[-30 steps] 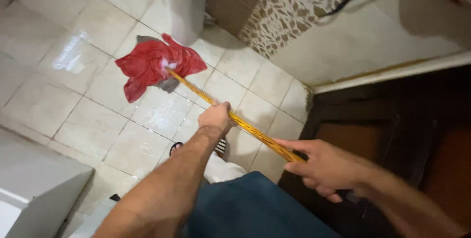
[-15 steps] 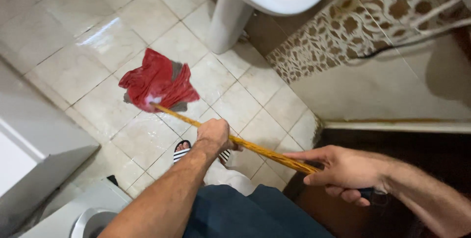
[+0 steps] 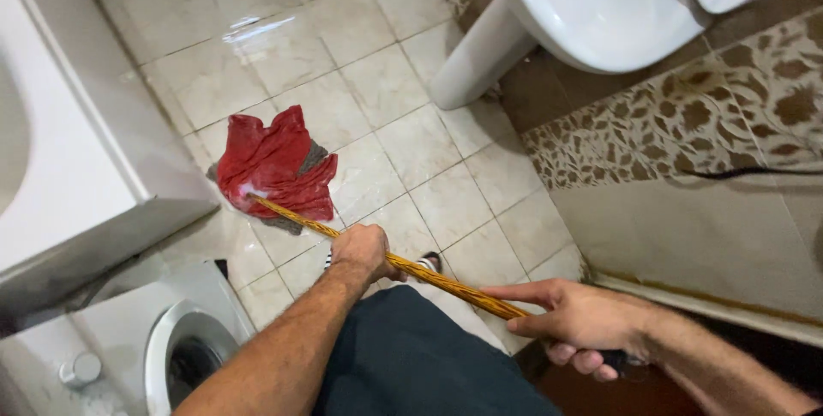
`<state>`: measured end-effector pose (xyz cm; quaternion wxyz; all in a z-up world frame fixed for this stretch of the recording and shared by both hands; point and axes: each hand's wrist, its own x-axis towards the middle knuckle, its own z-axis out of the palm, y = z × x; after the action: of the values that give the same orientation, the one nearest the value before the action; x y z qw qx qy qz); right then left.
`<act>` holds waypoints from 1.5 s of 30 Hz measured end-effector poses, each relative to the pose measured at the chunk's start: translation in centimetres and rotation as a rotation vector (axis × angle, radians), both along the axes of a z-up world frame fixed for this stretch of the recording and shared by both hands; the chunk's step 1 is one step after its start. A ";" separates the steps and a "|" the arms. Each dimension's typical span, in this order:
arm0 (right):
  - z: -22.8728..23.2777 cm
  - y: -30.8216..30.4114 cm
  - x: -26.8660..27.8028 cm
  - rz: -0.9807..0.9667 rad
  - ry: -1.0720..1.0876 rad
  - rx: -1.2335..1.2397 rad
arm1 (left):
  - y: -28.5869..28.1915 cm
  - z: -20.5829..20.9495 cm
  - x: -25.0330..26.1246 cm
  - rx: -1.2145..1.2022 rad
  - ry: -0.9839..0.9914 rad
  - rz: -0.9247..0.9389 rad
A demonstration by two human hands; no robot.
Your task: The person mops a bathroom floor by dipping a red cloth into a bucket of soapy water and pushing it across the tiles with a long wooden pole. They navigate the cloth around the toilet, sink, and bathtub to clean the entire floor surface.
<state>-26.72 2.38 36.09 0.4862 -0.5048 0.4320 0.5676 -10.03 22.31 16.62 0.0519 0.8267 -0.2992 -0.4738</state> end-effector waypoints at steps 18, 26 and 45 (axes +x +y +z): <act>-2.1 -11.4 -18.2 -0.203 -0.117 -0.031 | -13.2 -6.9 -17.2 -0.089 -0.190 0.172; 0.5 -14.7 -29.8 -0.444 -0.039 -0.184 | -22.8 -7.4 -26.9 -0.237 -0.187 0.086; 3.2 -12.8 -34.5 -0.724 -0.026 -0.343 | -34.6 -7.5 -34.1 -0.306 -0.044 -0.420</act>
<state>-61.25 -10.39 39.32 0.5688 -0.4010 0.6641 0.2730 -44.14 -12.27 9.09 0.0703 0.7390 -0.5334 -0.4054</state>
